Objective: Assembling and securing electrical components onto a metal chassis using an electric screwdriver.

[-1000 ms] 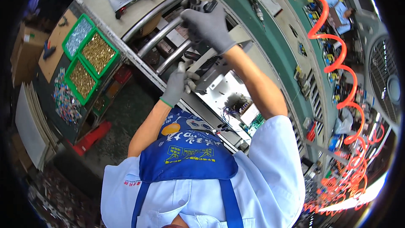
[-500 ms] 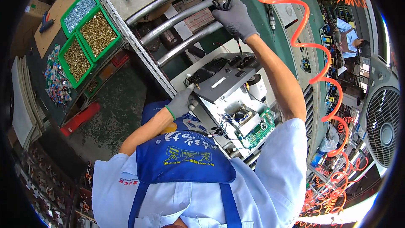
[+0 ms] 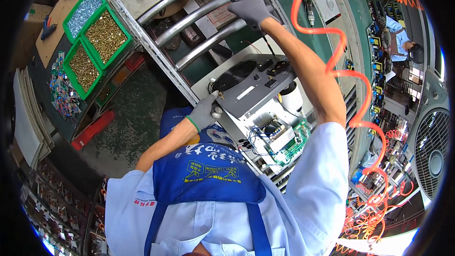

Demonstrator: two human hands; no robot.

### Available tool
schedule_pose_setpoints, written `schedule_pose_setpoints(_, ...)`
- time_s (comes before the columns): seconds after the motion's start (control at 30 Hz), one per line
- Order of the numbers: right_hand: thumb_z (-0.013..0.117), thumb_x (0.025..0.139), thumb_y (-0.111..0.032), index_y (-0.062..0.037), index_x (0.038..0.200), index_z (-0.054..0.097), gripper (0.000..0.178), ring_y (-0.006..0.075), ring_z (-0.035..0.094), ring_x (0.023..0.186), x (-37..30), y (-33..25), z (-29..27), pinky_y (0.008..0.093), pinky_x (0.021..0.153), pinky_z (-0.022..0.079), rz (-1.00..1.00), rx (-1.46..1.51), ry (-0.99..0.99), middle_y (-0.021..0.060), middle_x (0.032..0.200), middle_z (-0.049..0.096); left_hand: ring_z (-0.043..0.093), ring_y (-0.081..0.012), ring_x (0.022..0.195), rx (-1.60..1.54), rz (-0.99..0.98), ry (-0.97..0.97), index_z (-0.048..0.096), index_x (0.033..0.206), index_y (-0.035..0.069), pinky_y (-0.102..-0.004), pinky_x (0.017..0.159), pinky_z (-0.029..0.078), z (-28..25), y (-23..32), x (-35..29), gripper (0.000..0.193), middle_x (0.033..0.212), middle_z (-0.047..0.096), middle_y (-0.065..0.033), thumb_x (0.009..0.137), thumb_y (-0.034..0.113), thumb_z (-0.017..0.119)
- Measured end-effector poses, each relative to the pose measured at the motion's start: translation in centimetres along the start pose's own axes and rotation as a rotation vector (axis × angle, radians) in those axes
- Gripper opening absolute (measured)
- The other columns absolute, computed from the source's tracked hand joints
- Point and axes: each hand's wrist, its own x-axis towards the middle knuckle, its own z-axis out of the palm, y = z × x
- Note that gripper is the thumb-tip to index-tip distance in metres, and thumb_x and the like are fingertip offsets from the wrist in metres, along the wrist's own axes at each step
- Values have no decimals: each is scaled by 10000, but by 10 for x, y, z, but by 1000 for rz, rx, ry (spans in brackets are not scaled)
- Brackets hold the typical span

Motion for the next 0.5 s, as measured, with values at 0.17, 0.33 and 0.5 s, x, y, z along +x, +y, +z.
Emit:
schedule_pose_setpoints(0.17,637,657,-271,-22,791,636,282,299,624,688,23,25,9,385,688,489,41,-73,-25,166,717,636,417,-73,509,-38,37,46,537,898,108,-192,378,262,6,-3,-4,175,754,524,3,969,266,514)
schedule_pose_setpoints(0.33,609,686,-185,-11,647,566,184,131,521,489,26,29,13,293,484,422,15,40,-6,39,562,547,368,-55,484,-141,20,66,531,868,122,-194,357,232,5,-2,-5,142,731,489,26,951,238,547)
schedule_pose_setpoints(0.5,591,682,-165,-15,636,551,162,128,502,480,34,39,13,286,468,407,57,-12,11,40,557,534,343,-50,485,-137,21,60,526,858,127,-191,359,227,8,-1,-9,142,724,474,32,946,235,555)
